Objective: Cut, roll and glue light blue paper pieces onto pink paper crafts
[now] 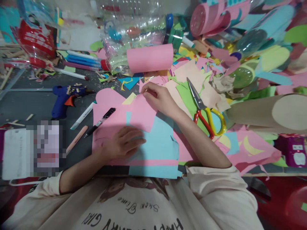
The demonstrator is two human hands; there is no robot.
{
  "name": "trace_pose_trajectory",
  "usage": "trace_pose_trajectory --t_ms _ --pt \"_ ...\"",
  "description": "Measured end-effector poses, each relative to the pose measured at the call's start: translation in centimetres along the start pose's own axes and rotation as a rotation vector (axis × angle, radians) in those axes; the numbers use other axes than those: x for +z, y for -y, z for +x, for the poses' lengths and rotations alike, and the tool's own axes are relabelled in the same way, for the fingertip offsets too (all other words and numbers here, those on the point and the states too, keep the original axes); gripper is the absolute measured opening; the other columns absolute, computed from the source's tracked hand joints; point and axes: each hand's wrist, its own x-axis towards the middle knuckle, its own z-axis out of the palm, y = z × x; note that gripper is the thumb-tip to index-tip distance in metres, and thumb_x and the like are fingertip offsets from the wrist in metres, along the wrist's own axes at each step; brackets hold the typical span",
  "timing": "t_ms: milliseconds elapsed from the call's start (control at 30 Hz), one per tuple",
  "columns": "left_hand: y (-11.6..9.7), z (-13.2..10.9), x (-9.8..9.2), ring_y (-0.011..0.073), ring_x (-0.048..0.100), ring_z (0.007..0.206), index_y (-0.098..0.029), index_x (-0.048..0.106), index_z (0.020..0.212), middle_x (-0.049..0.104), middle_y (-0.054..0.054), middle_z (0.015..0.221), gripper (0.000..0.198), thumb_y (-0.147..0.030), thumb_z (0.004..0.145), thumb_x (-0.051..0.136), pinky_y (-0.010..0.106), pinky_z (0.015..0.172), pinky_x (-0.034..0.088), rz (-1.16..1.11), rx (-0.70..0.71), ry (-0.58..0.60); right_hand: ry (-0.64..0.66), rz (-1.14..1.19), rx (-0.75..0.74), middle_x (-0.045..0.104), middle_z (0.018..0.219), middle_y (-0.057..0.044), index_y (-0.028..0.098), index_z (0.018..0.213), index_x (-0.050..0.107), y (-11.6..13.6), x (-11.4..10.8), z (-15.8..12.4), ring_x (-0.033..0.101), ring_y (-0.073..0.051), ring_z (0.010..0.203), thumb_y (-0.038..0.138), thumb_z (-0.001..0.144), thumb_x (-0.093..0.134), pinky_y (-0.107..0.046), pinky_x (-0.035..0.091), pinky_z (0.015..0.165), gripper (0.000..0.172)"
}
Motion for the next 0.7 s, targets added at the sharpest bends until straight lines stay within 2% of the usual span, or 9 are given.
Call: trace_pose_trajectory --t_ms 67,200,267,367,533,700 --pt "-0.1 0.1 0.2 0.0184 0.064 0.109 -0.020 0.062 0.108 0.071 0.007 0.117 0.024 -0.013 0.093 0.045 0.034 0.094 0.051 0.030 -0.070 0.011 0.030 -0.026 -0.039 0.068 0.089 -0.003 0.020 0.086 0.062 0.0 0.1 0.5 0.060 -0.019 0.084 0.023 0.087 0.048 -0.035 0.046 0.081 0.014" --pt "0.0 0.6 0.8 0.0248 0.048 0.136 -0.014 0.052 0.130 0.056 0.016 0.141 0.035 -0.019 0.097 0.045 0.041 0.110 0.041 0.063 -0.189 0.268 0.090 -0.102 -0.088 0.071 0.097 -0.005 0.022 0.092 0.065 0.4 0.2 1.3 0.063 -0.023 0.093 0.025 0.091 0.046 -0.039 0.048 0.088 0.019" --pt "0.0 0.7 1.1 0.0263 0.043 0.141 -0.014 0.046 0.137 0.051 0.016 0.147 0.040 -0.022 0.098 0.044 0.042 0.113 0.038 0.064 -0.225 0.335 0.071 -0.182 -0.112 0.071 0.107 -0.007 0.025 0.100 0.065 0.7 0.4 1.2 0.062 -0.026 0.105 0.029 0.093 0.046 -0.044 0.046 0.095 0.021" --pt "0.1 0.7 1.4 0.0263 0.040 0.144 -0.012 0.040 0.141 0.050 0.017 0.147 0.044 -0.025 0.099 0.041 0.043 0.115 0.036 0.054 -0.243 0.344 0.038 -0.290 -0.150 0.068 0.122 -0.008 0.028 0.111 0.065 1.4 0.6 0.0 0.056 -0.029 0.121 0.034 0.097 0.043 -0.051 0.042 0.104 0.026" --pt "0.1 0.2 1.8 0.0299 0.043 0.141 -0.006 0.037 0.142 0.052 0.021 0.144 0.049 -0.032 0.100 0.040 0.047 0.114 0.039 0.031 -0.252 0.316 0.196 -0.345 -0.215 0.072 0.117 -0.009 0.022 0.106 0.069 1.5 0.4 -3.8 0.064 -0.027 0.112 0.026 0.099 0.036 -0.052 0.047 0.101 0.034" --pt "0.0 0.3 1.7 0.0304 0.040 0.144 -0.010 0.032 0.146 0.049 0.021 0.146 0.052 -0.032 0.100 0.041 0.049 0.115 0.038 0.009 -0.287 0.324 0.193 -0.440 -0.165 0.065 0.135 0.000 0.036 0.124 0.062 0.3 1.0 -6.3 0.054 -0.027 0.131 0.024 0.098 0.042 -0.059 0.039 0.112 0.036"
